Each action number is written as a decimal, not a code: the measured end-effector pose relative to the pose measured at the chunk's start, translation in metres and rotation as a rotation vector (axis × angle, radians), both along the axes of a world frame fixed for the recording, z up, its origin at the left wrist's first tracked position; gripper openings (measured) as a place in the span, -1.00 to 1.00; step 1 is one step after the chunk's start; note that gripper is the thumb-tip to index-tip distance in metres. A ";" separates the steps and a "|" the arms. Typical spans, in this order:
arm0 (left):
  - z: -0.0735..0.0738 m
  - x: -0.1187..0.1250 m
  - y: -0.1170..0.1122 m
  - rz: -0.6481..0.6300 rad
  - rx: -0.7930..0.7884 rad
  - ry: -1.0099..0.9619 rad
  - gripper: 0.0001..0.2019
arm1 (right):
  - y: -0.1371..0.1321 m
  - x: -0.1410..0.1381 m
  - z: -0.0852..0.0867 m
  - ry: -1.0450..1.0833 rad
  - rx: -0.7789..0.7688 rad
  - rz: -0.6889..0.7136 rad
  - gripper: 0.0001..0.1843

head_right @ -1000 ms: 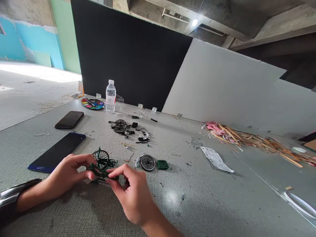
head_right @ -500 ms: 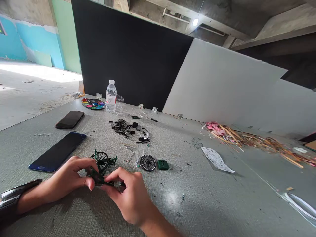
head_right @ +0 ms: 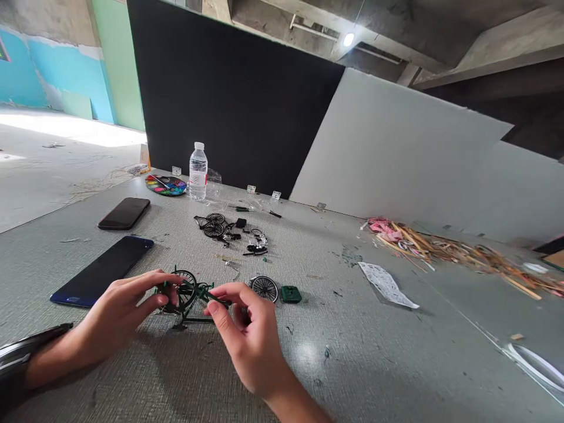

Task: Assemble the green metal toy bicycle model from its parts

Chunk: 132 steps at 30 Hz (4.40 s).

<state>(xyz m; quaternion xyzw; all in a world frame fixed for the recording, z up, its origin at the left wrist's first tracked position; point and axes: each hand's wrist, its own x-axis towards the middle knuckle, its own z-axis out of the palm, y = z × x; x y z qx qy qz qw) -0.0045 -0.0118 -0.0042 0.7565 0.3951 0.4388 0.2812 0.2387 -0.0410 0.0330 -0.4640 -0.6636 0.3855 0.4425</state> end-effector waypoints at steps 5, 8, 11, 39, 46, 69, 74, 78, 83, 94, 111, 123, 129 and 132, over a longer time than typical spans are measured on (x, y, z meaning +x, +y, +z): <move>0.005 0.003 0.002 -0.020 -0.010 -0.018 -0.78 | -0.001 -0.004 -0.005 0.001 -0.029 0.030 -0.71; 0.010 0.005 0.002 -0.025 -0.062 -0.004 -0.82 | 0.000 -0.008 -0.011 -0.034 0.022 0.034 -0.75; 0.011 0.005 0.002 -0.008 -0.075 0.004 -0.84 | 0.002 -0.009 -0.013 -0.053 0.054 0.035 -0.78; 0.010 0.005 0.003 -0.089 -0.356 -0.182 -0.74 | 0.008 -0.004 -0.015 -0.278 0.245 0.136 -0.83; 0.004 0.005 -0.001 -0.121 -0.372 -0.159 -0.75 | 0.003 -0.005 -0.011 -0.131 0.115 0.073 -0.88; 0.004 0.011 -0.002 -0.211 -0.437 -0.179 -0.75 | -0.002 -0.009 -0.011 -0.014 0.441 0.305 -0.83; 0.007 0.010 -0.004 -0.215 -0.378 -0.178 -0.76 | -0.006 -0.006 -0.009 -0.223 0.585 0.296 -0.72; 0.007 0.011 -0.004 -0.252 -0.380 -0.177 -0.77 | -0.008 -0.005 -0.012 -0.327 0.610 0.213 -0.75; 0.005 0.014 -0.005 -0.362 -0.499 -0.263 -0.67 | -0.005 -0.007 -0.016 -0.227 0.570 0.168 -0.80; 0.008 0.010 -0.007 -0.275 -0.353 -0.024 -0.64 | -0.005 -0.008 -0.017 -0.229 0.605 0.122 -0.83; 0.001 0.010 -0.004 -0.281 -0.325 -0.148 -0.68 | -0.003 -0.006 -0.017 -0.172 0.615 0.101 -0.82; 0.003 0.008 -0.005 -0.220 -0.228 -0.004 -0.76 | -0.006 -0.004 -0.016 -0.287 0.658 0.099 -0.81; 0.008 0.009 -0.008 -0.258 -0.238 -0.015 -0.75 | -0.007 -0.004 -0.013 -0.234 0.605 0.120 -0.79; 0.011 0.009 -0.008 -0.279 -0.242 -0.014 -0.73 | -0.005 -0.005 -0.011 -0.207 0.594 0.117 -0.78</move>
